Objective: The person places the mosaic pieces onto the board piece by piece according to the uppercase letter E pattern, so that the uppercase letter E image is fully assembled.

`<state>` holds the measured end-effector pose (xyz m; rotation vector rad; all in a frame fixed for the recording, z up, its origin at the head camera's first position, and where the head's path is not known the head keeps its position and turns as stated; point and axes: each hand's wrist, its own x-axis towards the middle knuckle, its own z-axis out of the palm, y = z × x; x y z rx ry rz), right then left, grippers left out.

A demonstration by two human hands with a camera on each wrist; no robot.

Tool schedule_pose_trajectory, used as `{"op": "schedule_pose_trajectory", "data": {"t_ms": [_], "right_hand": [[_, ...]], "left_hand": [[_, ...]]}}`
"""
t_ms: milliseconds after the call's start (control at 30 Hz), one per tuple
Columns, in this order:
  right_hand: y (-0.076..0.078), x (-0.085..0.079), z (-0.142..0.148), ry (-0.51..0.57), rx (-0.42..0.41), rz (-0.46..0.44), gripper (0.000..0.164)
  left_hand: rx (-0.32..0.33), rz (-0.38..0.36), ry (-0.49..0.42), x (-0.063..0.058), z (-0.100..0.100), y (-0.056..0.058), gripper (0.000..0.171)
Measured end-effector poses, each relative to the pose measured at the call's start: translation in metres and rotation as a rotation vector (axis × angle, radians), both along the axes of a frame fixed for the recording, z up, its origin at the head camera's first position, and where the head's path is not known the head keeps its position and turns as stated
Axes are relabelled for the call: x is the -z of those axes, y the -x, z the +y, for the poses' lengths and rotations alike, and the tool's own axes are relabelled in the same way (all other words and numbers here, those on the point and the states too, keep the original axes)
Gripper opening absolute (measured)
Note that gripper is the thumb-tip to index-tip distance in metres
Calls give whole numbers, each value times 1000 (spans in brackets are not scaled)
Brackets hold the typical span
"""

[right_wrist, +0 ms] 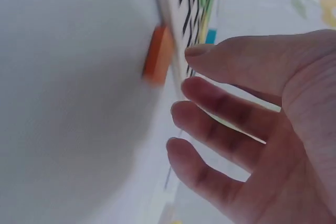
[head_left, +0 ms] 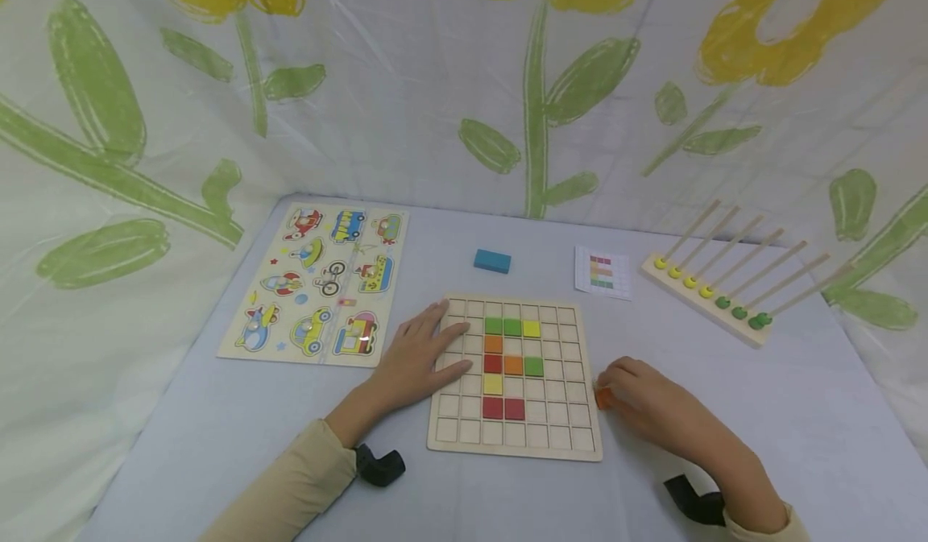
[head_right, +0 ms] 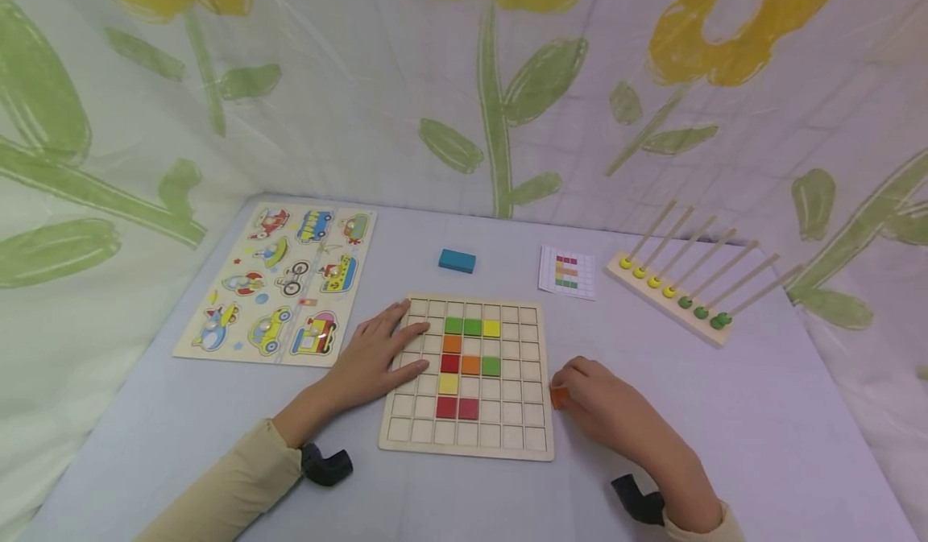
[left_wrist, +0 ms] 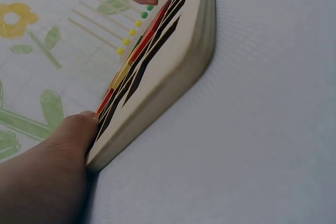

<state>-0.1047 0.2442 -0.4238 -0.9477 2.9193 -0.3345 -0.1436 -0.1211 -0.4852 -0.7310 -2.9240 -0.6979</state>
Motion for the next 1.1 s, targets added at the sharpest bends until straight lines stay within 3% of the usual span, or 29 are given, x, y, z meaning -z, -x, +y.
{"op": "schedule_pose_trajectory", "data": {"t_ms": [200,700,1100], "right_hand": [[-6,3,17,16,20,-6,35],[-1,14,14,76,-7,7,34],[-2,7,7,46,49,-33,29]], "left_hand": [[-5,-7,1,0,-1,0,63],[4,8,-5,2,1,0,63],[4,20,-8,4,0,1,63]]}}
